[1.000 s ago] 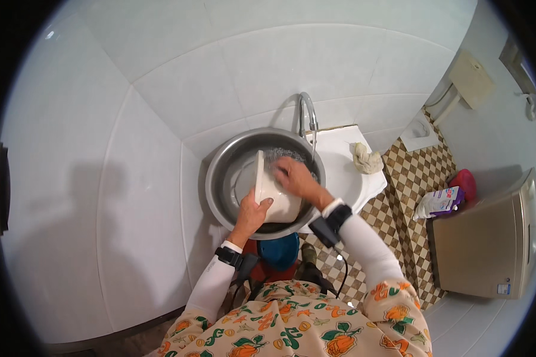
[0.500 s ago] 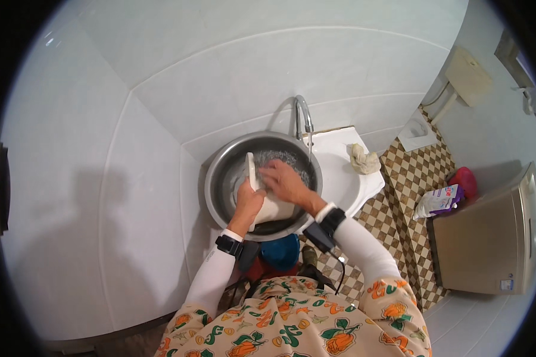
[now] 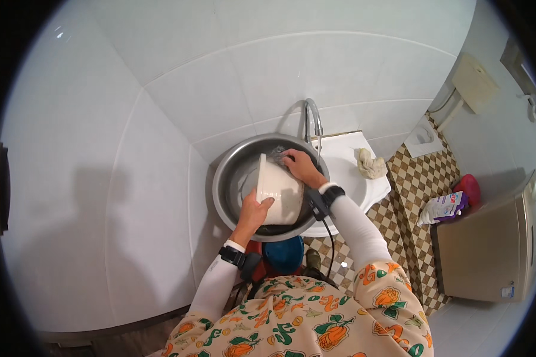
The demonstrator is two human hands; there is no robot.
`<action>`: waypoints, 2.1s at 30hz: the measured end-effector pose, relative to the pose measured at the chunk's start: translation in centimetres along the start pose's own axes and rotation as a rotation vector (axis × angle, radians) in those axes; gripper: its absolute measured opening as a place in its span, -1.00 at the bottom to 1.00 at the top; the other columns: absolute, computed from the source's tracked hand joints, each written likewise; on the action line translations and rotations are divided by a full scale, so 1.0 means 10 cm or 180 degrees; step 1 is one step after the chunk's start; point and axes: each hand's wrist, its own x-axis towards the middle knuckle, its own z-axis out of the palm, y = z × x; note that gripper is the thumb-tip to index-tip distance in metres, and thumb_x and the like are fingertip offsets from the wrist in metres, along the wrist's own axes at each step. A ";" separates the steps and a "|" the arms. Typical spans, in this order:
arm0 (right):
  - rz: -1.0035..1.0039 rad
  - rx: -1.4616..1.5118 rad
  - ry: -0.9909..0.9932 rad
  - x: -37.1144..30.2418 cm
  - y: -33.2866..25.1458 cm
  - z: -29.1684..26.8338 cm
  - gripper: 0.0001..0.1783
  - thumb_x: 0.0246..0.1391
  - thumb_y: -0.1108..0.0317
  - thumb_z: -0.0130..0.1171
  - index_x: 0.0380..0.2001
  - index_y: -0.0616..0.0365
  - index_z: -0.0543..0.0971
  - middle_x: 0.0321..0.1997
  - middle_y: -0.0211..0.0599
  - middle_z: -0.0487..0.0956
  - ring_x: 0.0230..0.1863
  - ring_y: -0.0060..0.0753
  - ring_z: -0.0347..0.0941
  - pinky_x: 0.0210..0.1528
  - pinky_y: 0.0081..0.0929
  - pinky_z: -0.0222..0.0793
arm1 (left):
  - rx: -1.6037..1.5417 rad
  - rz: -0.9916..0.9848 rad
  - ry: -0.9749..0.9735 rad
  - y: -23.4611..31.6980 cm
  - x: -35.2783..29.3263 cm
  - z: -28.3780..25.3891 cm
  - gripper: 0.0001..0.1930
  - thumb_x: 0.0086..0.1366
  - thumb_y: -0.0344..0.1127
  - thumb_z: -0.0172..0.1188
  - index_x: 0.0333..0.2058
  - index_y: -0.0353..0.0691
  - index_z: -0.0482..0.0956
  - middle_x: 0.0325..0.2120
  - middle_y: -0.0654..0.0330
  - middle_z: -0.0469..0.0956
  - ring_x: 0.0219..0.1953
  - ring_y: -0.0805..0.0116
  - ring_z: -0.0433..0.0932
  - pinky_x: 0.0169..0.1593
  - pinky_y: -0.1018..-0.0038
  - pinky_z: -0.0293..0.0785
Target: Washing a bucket in a utility sink and then wiping down a counter and kitchen items in a rustic kitchen area.
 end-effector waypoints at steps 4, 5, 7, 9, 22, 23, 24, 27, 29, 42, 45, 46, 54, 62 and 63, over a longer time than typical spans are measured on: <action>-0.0298 0.1206 0.0276 -0.36 -0.22 0.06 -0.72 0.01 0.40 0.15 -0.15 0.18 0.54 -0.26 -0.25 0.53 -0.29 -0.48 0.44 -0.19 -0.56 0.36 | 0.0087 -0.0013 -0.0018 -0.08 0.03 0.01 -0.64 0.11 -0.44 0.13 -0.08 -0.39 0.45 -0.28 0.03 0.59 -0.22 0.33 0.55 -0.14 0.41 0.42; -0.0612 0.0991 0.0291 -0.43 -0.35 0.10 -0.69 -0.04 0.44 0.20 -0.15 0.12 0.55 -0.18 -0.29 0.51 -0.22 -0.50 0.43 -0.14 -0.58 0.35 | 0.0059 -0.0191 -0.0120 -0.08 0.06 0.01 -0.64 0.11 -0.45 0.13 -0.08 -0.39 0.44 -0.28 0.03 0.58 -0.22 0.35 0.54 -0.13 0.43 0.41; -0.1020 0.0242 0.0205 -0.56 -0.61 0.12 -0.64 -0.11 0.42 0.25 -0.14 0.02 0.57 -0.28 -0.26 0.47 -0.25 -0.34 0.42 -0.16 -0.46 0.35 | 0.0024 -0.0385 -0.0249 -0.05 0.12 0.00 -0.64 0.11 -0.46 0.12 -0.08 -0.39 0.44 -0.27 0.04 0.57 -0.23 0.37 0.53 -0.13 0.44 0.41; -0.1050 -0.0171 0.0191 -0.56 -0.63 0.14 -0.63 -0.14 0.42 0.27 -0.15 -0.01 0.59 -0.32 -0.24 0.45 -0.28 -0.26 0.41 -0.18 -0.41 0.35 | -0.0274 -0.0229 -0.0202 0.02 0.14 0.00 -0.66 0.11 -0.47 0.11 -0.10 -0.39 0.44 -0.31 0.07 0.57 -0.25 0.39 0.52 -0.14 0.45 0.40; -0.0829 -0.0289 0.0180 0.03 -0.44 0.23 -0.75 0.04 0.35 0.12 -0.18 0.08 0.61 -0.37 -0.20 0.42 -0.33 -0.25 0.40 -0.22 -0.43 0.34 | 0.0147 -0.0113 0.0122 0.10 0.03 0.08 -0.69 0.09 -0.28 0.20 -0.28 -0.41 0.50 -0.40 -0.23 0.53 -0.24 -0.17 0.52 -0.20 0.19 0.40; -0.0830 -0.0296 0.0174 -0.07 -0.50 0.24 -0.75 0.04 0.35 0.12 -0.18 0.08 0.61 -0.37 -0.20 0.42 -0.33 -0.25 0.40 -0.22 -0.43 0.34 | 0.0228 -0.0224 0.0072 0.08 0.06 0.07 -0.71 0.09 -0.35 0.18 -0.24 -0.41 0.49 -0.38 -0.16 0.56 -0.24 -0.05 0.55 -0.19 0.28 0.41; -0.1047 -0.0274 0.0199 -0.19 -0.57 0.25 -0.76 0.01 0.36 0.13 -0.22 0.05 0.63 -0.38 -0.17 0.41 -0.32 -0.18 0.38 -0.21 -0.35 0.32 | 0.0308 -0.0334 0.0016 0.06 0.11 0.06 -0.71 0.08 -0.41 0.16 -0.19 -0.40 0.48 -0.36 -0.09 0.58 -0.25 0.07 0.57 -0.17 0.37 0.42; -0.1400 -0.0451 0.0173 -0.52 -0.68 0.26 -0.76 0.00 0.39 0.12 -0.22 0.01 0.63 -0.40 -0.19 0.37 -0.30 -0.16 0.34 -0.20 -0.32 0.29 | 0.0233 -0.0107 -0.0111 -0.04 0.28 -0.02 -0.72 0.09 -0.46 0.11 -0.18 -0.38 0.49 -0.36 -0.09 0.58 -0.26 0.09 0.58 -0.19 0.36 0.42; -0.1430 -0.0554 0.0125 -0.62 -0.71 0.27 -0.75 0.00 0.43 0.10 -0.21 0.01 0.62 -0.42 -0.25 0.33 -0.30 -0.18 0.31 -0.17 -0.37 0.27 | 0.0498 0.0245 -0.0141 -0.04 0.34 -0.02 -0.73 0.08 -0.50 0.08 -0.19 -0.38 0.49 -0.36 -0.08 0.58 -0.26 0.12 0.58 -0.19 0.38 0.42; -0.0265 -0.0713 -0.0095 0.00 0.19 -0.05 -0.67 0.06 0.13 -0.01 -0.32 0.10 0.63 -0.30 0.03 0.54 -0.14 0.07 0.43 -0.08 -0.20 0.35 | 0.0148 0.0224 -0.0149 -0.11 -0.35 0.03 -0.65 0.13 -0.37 0.13 -0.10 -0.37 0.43 -0.30 -0.10 0.56 -0.22 0.07 0.56 -0.13 0.36 0.43; -0.0437 -0.0761 0.0117 -0.22 0.04 0.04 -0.65 0.09 0.14 -0.08 -0.25 0.07 0.61 -0.22 -0.03 0.53 -0.11 0.07 0.42 -0.05 -0.18 0.33 | 0.0092 0.0217 -0.0351 -0.15 -0.31 -0.11 -0.61 0.13 -0.38 0.15 -0.06 -0.36 0.41 -0.24 -0.02 0.56 -0.19 0.17 0.55 -0.10 0.39 0.42; -0.0847 -0.0876 0.0399 -0.31 0.02 0.07 -0.65 0.08 0.16 -0.07 -0.21 0.06 0.60 -0.18 -0.06 0.52 -0.10 0.05 0.42 -0.04 -0.17 0.32 | 0.0087 0.0266 -0.0461 -0.12 -0.25 -0.14 -0.62 0.12 -0.36 0.17 -0.07 -0.35 0.43 -0.25 -0.01 0.56 -0.19 0.15 0.55 -0.10 0.38 0.42; -0.1373 -0.0888 0.0220 -0.76 -0.47 0.14 -0.60 0.05 0.23 0.01 -0.02 0.04 0.49 -0.01 -0.07 0.43 0.01 0.03 0.35 0.08 -0.12 0.24 | 0.0542 -0.0254 0.0308 0.23 0.26 -0.07 -0.52 0.31 0.04 0.03 -0.30 -0.39 0.53 -0.52 0.14 0.51 -0.43 0.42 0.45 -0.31 0.42 0.39; 0.0206 -0.0324 -0.0471 -0.20 0.49 0.05 -0.51 0.14 0.14 -0.22 -0.05 0.29 0.45 0.03 0.10 0.44 0.10 0.14 0.30 0.19 -0.26 0.17 | 0.0720 0.0279 0.0239 -0.01 -0.03 -0.30 -0.65 0.24 -0.13 0.13 -0.30 -0.40 0.55 -0.51 -0.10 0.56 -0.45 0.05 0.56 -0.31 0.33 0.43; 0.0058 -0.0499 -0.0653 -0.18 0.62 0.03 -0.51 0.13 0.14 -0.24 -0.06 0.28 0.46 0.00 0.14 0.45 0.08 0.16 0.32 0.18 -0.25 0.17 | 0.0735 0.0300 0.0206 -0.05 -0.06 -0.32 -0.65 0.24 -0.13 0.13 -0.30 -0.40 0.55 -0.51 -0.10 0.56 -0.45 0.05 0.56 -0.31 0.33 0.43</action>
